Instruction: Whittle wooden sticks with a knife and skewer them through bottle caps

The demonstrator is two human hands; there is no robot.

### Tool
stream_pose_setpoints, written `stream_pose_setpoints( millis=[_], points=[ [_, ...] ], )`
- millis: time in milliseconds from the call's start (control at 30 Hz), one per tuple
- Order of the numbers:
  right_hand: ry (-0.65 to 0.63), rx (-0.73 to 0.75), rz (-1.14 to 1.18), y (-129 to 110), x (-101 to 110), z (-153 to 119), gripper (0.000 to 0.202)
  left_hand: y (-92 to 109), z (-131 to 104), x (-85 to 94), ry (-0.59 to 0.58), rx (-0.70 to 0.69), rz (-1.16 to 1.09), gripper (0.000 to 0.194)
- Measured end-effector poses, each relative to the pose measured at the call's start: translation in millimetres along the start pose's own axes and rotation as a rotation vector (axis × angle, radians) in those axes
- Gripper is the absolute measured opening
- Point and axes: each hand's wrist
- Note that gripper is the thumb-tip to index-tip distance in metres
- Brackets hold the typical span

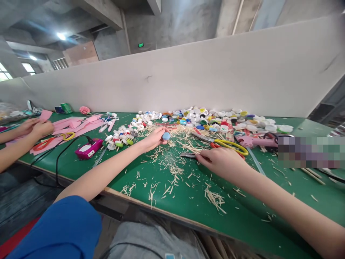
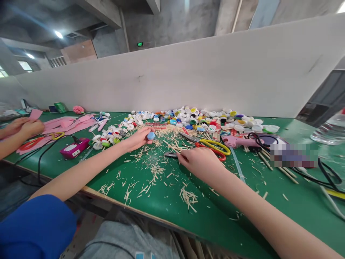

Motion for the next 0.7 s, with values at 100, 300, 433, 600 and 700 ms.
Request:
stream_pose_setpoints(
  millis=[100,300,433,600,700],
  points=[
    [-0.024,0.016,-0.004,-3,1,-1,0.046,-1,-1,1.8,0.031,0.006,0.219,0.019],
    [-0.001,-0.066,-0.011,1,7,-3,0.049,3,-10,-7.9,-0.103,0.015,0.676,0.027],
    [0.060,-0.153,-0.026,15,7,-2,0.045,6,-18,-16.5,-0.239,0.004,0.843,0.032],
    [0.117,-0.118,-0.075,32,-1,3,0.034,5,-19,-18.1,-0.285,-0.005,0.945,0.038],
    [0.121,-0.082,-0.098,41,-7,7,0.032,6,-18,-18.2,-0.266,-0.038,0.992,0.040]
  ],
)
Point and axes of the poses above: each hand's wrist, its own z-axis towards the middle knuckle, its own x-axis out of the back of the hand, y = z × x, and after that the axes turned 14 degrees about -y, right-handed
